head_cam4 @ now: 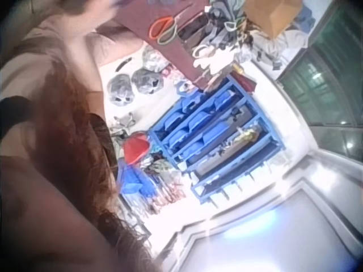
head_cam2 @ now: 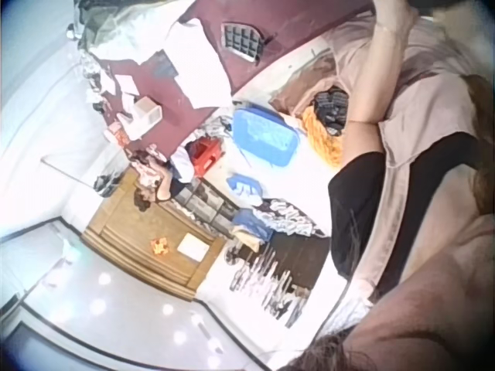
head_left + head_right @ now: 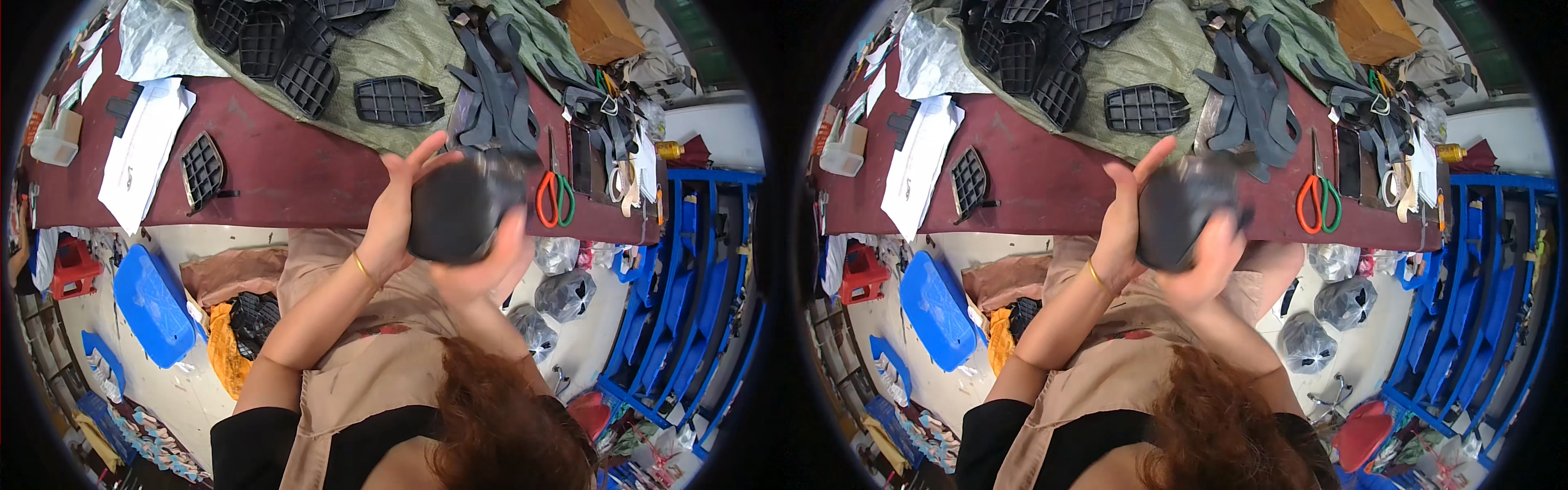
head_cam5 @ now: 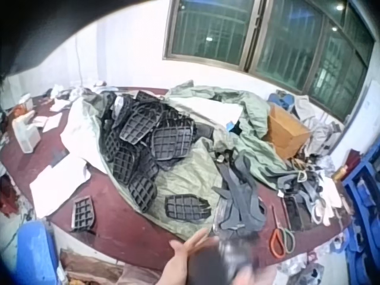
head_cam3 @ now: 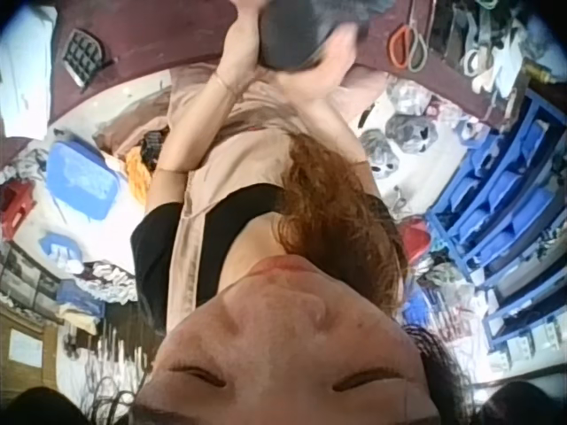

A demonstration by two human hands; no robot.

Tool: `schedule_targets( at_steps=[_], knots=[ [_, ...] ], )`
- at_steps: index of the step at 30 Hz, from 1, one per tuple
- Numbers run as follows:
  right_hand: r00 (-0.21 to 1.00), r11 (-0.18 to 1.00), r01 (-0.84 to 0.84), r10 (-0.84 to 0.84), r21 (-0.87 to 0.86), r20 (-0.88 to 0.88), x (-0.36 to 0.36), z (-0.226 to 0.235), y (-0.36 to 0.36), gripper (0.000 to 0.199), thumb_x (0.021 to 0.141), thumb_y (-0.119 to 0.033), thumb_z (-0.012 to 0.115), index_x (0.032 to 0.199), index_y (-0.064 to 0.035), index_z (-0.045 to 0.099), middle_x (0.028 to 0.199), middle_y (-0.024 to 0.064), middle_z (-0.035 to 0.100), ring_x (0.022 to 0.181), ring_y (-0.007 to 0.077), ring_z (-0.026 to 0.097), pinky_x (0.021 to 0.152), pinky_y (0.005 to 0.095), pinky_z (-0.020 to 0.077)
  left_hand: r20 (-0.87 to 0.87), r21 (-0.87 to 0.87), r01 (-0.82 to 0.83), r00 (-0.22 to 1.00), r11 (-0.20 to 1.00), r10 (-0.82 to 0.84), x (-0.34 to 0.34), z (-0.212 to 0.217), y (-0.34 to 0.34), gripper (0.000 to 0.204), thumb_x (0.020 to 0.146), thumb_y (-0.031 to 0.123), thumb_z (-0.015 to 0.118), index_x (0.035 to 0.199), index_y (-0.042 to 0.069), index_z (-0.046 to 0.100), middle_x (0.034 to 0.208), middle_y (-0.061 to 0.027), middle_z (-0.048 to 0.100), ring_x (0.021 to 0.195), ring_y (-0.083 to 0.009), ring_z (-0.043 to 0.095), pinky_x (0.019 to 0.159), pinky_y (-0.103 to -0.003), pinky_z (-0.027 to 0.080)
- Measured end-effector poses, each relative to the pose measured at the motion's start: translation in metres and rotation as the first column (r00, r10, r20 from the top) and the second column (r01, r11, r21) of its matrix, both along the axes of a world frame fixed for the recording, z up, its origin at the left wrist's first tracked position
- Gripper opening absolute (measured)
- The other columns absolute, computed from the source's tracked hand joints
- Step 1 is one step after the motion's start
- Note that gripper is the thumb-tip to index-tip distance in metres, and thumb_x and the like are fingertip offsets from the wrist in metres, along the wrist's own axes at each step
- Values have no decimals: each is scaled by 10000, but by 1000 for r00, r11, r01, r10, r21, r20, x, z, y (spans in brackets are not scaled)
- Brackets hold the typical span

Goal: The recorder is assembling and inspecting various components for shoe manufacturing, such as attaching straps and checking soles.

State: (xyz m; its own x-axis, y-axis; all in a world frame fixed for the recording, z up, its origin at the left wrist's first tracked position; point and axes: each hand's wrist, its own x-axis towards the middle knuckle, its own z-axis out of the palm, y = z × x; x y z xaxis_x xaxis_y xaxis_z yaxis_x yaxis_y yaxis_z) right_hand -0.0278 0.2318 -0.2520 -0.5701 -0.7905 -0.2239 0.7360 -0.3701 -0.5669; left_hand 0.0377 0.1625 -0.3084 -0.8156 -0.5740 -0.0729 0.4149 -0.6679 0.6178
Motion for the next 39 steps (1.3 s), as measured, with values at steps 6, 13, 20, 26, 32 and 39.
schedule_targets(
  at_steps=[6, 13, 20, 26, 32, 39],
  knots=[
    [408, 943, -227, -133, -241, -903, 3, -17, 14, 614, 738, -335, 631, 1189, 27, 424, 1150, 151, 503, 1022, 298, 533, 874, 389, 445, 241, 400, 5, 964, 916, -110, -21, -2, 0, 793, 818, 736, 204, 1207, 101, 478, 1055, -38, 540, 928, -113, 514, 805, -282, 447],
    [942, 957, 207, -252, 204, 224, -34, -3, -6, 467, 888, -473, 425, 1049, -59, 569, 1026, 73, 620, 910, 226, 609, 805, 381, 492, 122, -773, -118, 937, 624, 328, 11, 10, 13, 739, 822, 343, 660, 1383, 49, 280, 1347, -116, 378, 1263, -229, 350, 1056, -353, 269],
    [965, 975, 181, -201, 128, 169, -32, -12, -4, 466, 883, -475, 437, 1053, -61, 568, 1029, 85, 620, 915, 233, 609, 814, 380, 491, 21, -1, -50, 999, 999, 50, 7, 25, 22, 889, 665, 21, 756, 1399, 59, 255, 1381, -119, 327, 1267, -201, 340, 1055, -328, 273],
    [967, 960, 230, -243, 158, 75, -26, -12, 3, 503, 867, -503, 448, 1070, -55, 553, 1018, 90, 614, 914, 230, 602, 809, 371, 484, 165, -477, -79, 970, 876, 177, 1, 17, 20, 835, 680, 37, 749, 1381, 47, 295, 1345, -91, 360, 1249, -182, 347, 1054, -323, 269],
    [948, 930, 301, -317, 210, 44, -26, -13, 6, 502, 864, -509, 446, 1064, -58, 539, 1010, 82, 594, 904, 221, 588, 789, 361, 477, 216, -109, -58, 973, 992, 80, -4, 19, 21, 762, 671, 174, 785, 1308, 27, 395, 1238, -102, 449, 1161, -212, 438, 989, -326, 352],
    [792, 999, -27, 43, 36, -609, -23, -13, 33, 622, 873, -512, 428, 1168, 34, 468, 1095, 154, 570, 942, 256, 605, 680, 357, 525, 428, -146, 182, 898, 972, -103, 14, 18, 1, 601, 915, 499, 440, 1344, 84, 369, 1269, -87, 473, 1180, -187, 429, 944, -335, 368]
  ],
)
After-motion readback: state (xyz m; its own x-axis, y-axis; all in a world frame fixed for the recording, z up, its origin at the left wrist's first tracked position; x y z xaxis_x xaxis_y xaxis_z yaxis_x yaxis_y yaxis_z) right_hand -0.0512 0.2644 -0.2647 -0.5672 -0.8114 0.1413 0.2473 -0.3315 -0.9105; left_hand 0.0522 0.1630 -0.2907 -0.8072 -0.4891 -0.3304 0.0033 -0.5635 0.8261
